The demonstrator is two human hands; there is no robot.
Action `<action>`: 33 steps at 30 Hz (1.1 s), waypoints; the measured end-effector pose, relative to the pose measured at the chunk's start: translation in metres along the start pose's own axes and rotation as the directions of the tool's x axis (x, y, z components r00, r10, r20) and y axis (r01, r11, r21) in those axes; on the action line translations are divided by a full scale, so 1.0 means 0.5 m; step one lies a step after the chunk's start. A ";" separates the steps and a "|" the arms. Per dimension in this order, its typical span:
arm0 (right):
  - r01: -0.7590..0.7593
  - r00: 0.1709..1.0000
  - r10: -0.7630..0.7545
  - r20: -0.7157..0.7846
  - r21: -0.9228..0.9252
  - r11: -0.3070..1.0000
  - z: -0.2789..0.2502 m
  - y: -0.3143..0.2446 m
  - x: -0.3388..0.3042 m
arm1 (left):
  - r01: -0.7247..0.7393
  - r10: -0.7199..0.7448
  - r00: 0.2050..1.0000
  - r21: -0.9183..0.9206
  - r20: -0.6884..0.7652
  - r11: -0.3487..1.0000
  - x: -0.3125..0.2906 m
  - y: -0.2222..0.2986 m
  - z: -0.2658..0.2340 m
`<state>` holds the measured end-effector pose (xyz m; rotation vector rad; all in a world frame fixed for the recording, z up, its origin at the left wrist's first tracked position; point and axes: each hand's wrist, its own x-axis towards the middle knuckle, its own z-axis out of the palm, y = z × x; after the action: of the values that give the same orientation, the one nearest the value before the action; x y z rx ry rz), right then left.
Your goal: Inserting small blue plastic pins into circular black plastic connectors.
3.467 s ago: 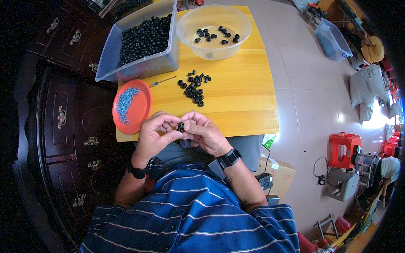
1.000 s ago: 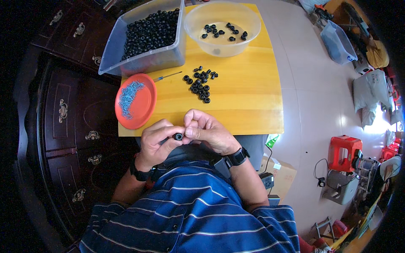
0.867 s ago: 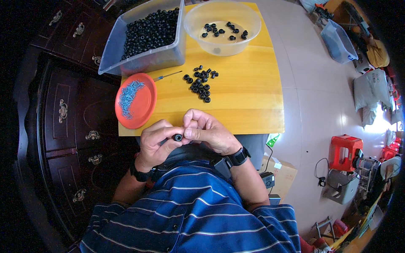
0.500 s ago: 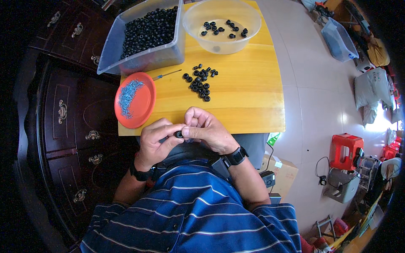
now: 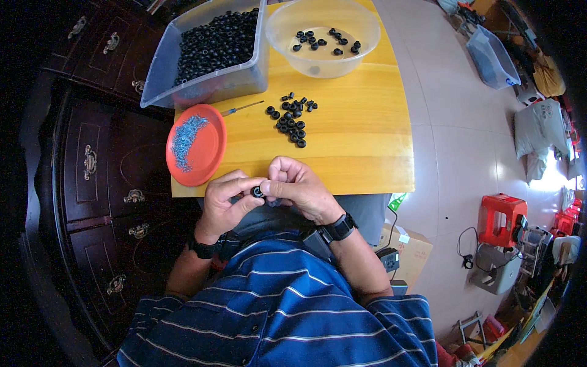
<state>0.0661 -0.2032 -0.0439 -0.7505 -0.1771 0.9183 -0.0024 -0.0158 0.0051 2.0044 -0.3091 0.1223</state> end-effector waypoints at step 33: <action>-0.047 0.996 0.041 -0.076 -0.092 0.995 0.021 -0.008 0.013 | 0.082 -0.096 0.989 -0.121 -0.114 0.989 -0.020 -0.030 0.018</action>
<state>0.0683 -0.1943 -0.0347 -0.8770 -0.1398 0.9275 -0.0083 -0.0160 -0.0139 1.8829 -0.1466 0.1637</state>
